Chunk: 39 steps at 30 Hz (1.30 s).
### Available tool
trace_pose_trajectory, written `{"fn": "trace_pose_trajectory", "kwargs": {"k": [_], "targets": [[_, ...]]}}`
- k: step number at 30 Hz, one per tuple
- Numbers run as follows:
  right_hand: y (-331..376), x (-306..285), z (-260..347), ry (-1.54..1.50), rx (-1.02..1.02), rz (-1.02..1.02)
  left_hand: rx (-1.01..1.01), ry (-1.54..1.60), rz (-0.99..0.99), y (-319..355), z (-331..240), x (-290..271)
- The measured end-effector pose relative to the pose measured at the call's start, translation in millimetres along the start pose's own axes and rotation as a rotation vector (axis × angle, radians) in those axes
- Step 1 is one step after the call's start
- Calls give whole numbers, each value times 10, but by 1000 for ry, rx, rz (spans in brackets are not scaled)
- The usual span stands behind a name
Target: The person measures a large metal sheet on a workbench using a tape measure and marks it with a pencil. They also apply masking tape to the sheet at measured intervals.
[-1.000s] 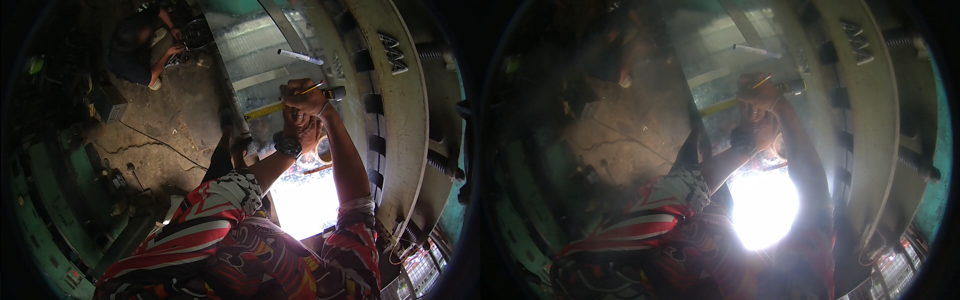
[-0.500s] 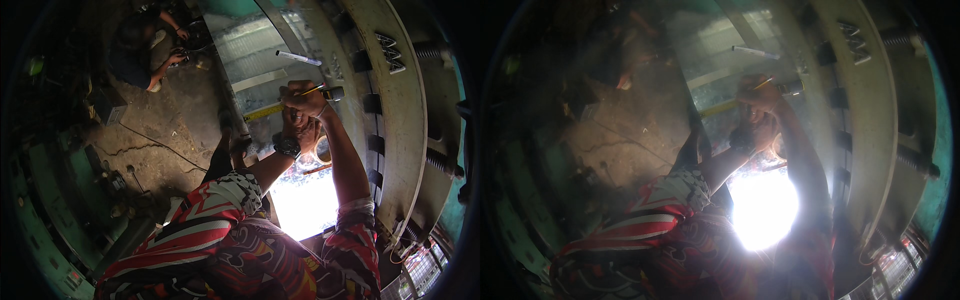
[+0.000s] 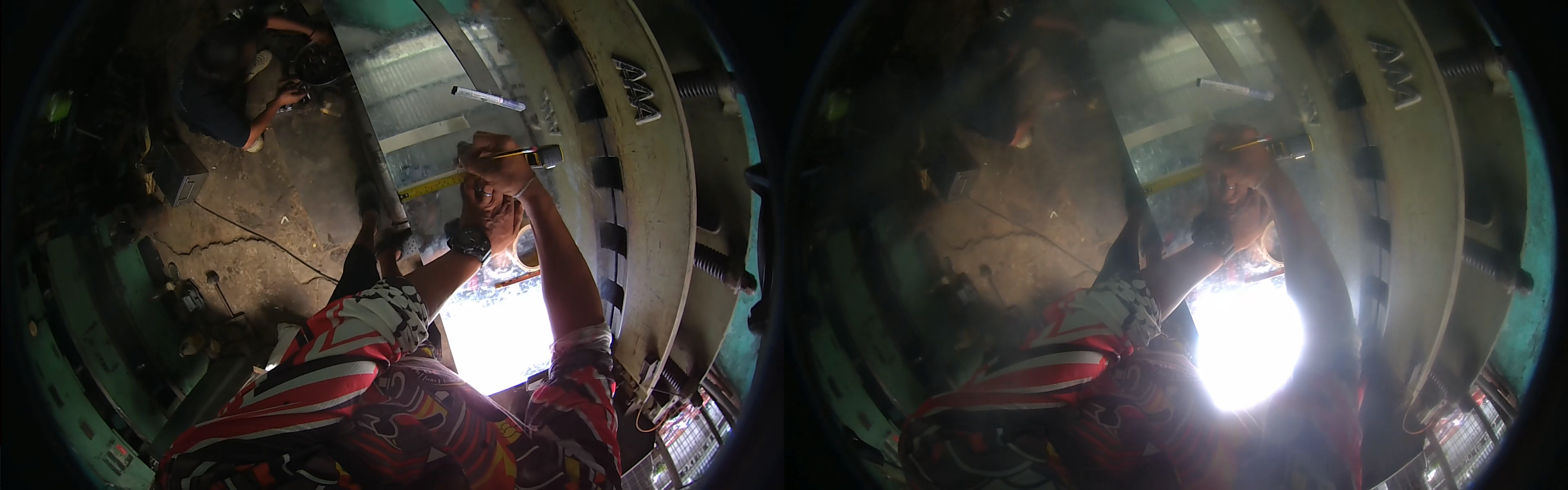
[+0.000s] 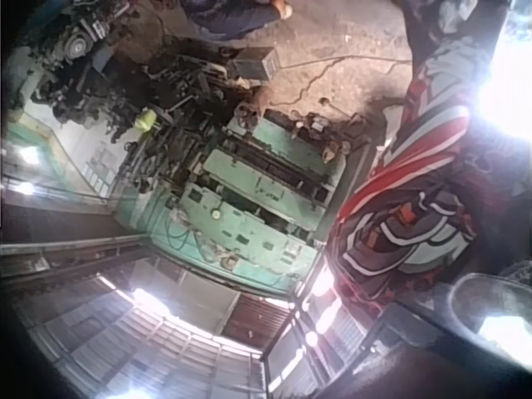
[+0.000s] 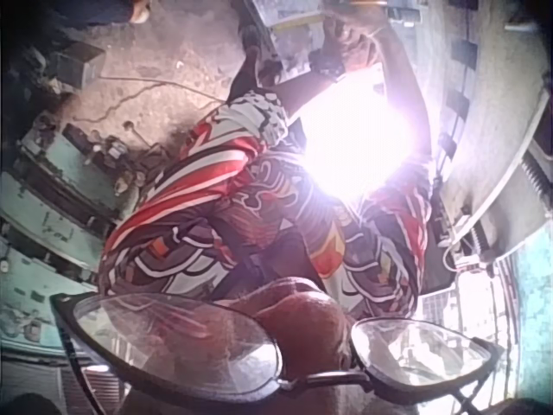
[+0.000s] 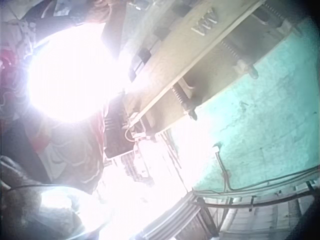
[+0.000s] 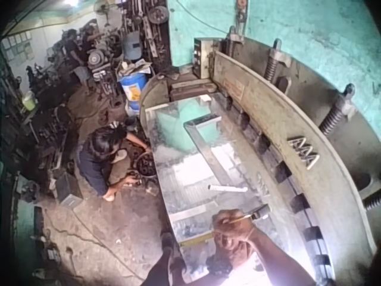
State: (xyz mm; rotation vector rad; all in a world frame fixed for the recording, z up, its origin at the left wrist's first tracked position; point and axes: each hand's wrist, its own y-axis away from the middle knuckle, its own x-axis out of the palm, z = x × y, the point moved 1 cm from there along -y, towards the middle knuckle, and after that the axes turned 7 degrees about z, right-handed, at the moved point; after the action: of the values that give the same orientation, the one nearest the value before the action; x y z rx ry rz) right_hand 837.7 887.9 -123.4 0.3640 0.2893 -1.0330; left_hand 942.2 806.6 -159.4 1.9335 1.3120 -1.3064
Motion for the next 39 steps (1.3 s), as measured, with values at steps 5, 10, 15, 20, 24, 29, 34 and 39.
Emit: {"fn": "trace_pose_trajectory", "kwargs": {"k": [5, 10, 15, 20, 24, 29, 34, 39], "targets": [[167, 17, 371, -344, -69, -476, -39, -17, 146, 0, 14, -92], [477, -397, 597, 1103, 29, -646, -25, 14, 13, 5, 47, -146], [597, -434, 277, 756, 108, -485, 98, 104, 126, 35, 339, -249], [508, -364, 345, 802, 192, -456, -24, 125, -10, 234, 878, -838], [555, -368, 97, 813, 231, -443, 17, 110, 18, 338, 1101, -1111], [545, -365, 114, 850, 184, -477, -397, 195, -15, 573, 1453, -1085], [522, -430, 170, 842, 149, -450, -913, 1284, 226, 682, 1641, -888], [557, -427, 308, 826, 183, -360, -883, 1357, 387, 628, 1682, -959]]}}
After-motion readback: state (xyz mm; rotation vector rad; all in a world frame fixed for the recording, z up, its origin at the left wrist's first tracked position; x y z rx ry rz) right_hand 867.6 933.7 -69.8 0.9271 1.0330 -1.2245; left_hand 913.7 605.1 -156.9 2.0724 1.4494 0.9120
